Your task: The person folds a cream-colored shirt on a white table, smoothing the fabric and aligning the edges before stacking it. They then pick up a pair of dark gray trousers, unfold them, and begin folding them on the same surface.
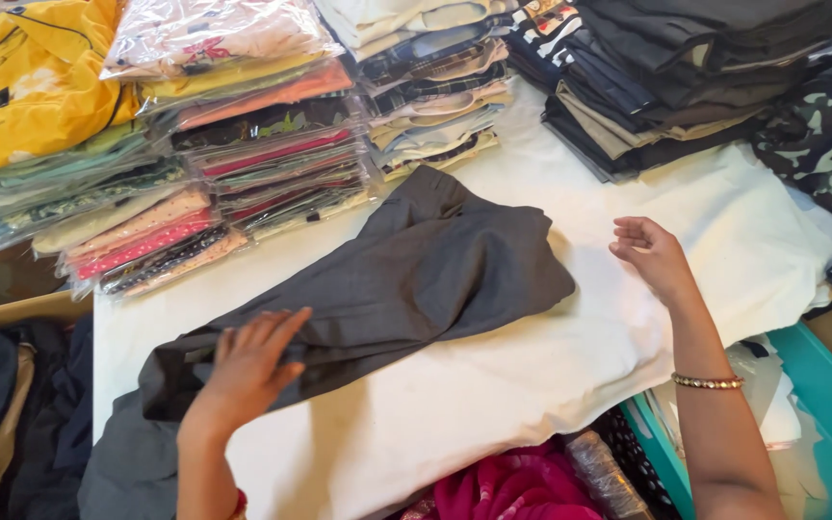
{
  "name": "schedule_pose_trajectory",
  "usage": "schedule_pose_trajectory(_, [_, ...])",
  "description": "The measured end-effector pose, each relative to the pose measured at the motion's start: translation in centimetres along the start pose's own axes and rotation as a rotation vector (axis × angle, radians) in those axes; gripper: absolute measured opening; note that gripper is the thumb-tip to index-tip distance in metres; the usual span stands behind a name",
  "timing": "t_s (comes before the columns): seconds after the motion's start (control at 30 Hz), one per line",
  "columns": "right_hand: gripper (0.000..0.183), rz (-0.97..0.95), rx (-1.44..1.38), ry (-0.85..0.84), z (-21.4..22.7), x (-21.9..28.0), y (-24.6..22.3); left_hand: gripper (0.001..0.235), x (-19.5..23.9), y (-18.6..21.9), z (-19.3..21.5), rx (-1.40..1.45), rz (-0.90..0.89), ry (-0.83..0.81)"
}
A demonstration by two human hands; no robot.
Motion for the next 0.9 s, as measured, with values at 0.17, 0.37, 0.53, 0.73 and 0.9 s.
schedule_pose_trajectory(0.17, [0.041, 0.068, 0.1, -0.095, -1.8, -3.7, -1.6, 0.078, -6.0, 6.7, -1.8, 0.233, -0.216, -0.278])
schedule_pose_trajectory(0.37, [0.061, 0.4, 0.789, -0.381, -7.3, -10.1, -2.1, 0.074, -17.6, 14.9, -6.3, 0.43, -0.54, -0.227])
schedule_pose_trajectory(0.53, [0.091, 0.402, 1.061, -0.57, -9.2, -14.0, -0.5, 0.049, -35.1, 18.7, -14.8, 0.935, -0.518, -0.076])
schedule_pose_trajectory(0.73, [0.096, 0.448, 1.125, -0.626, -9.1, -14.1, -1.0, 0.042, -59.3, 19.2, -22.1, 1.408, -0.088, 0.106])
schedule_pose_trajectory(0.9, [0.093, 0.534, 1.117, -0.554, -8.5, -13.3, -1.9, 0.031, -73.7, 16.8, -31.1, 1.786, 0.199, 0.128])
Point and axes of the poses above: each hand's wrist, its own x-axis away from the middle knuckle, its own z-axis out of the back of the hand, y = z × x, the point moved 4 cm from there along -x, towards the middle knuckle, and after that the axes turned 8 degrees about x, right-handed, at the moved point
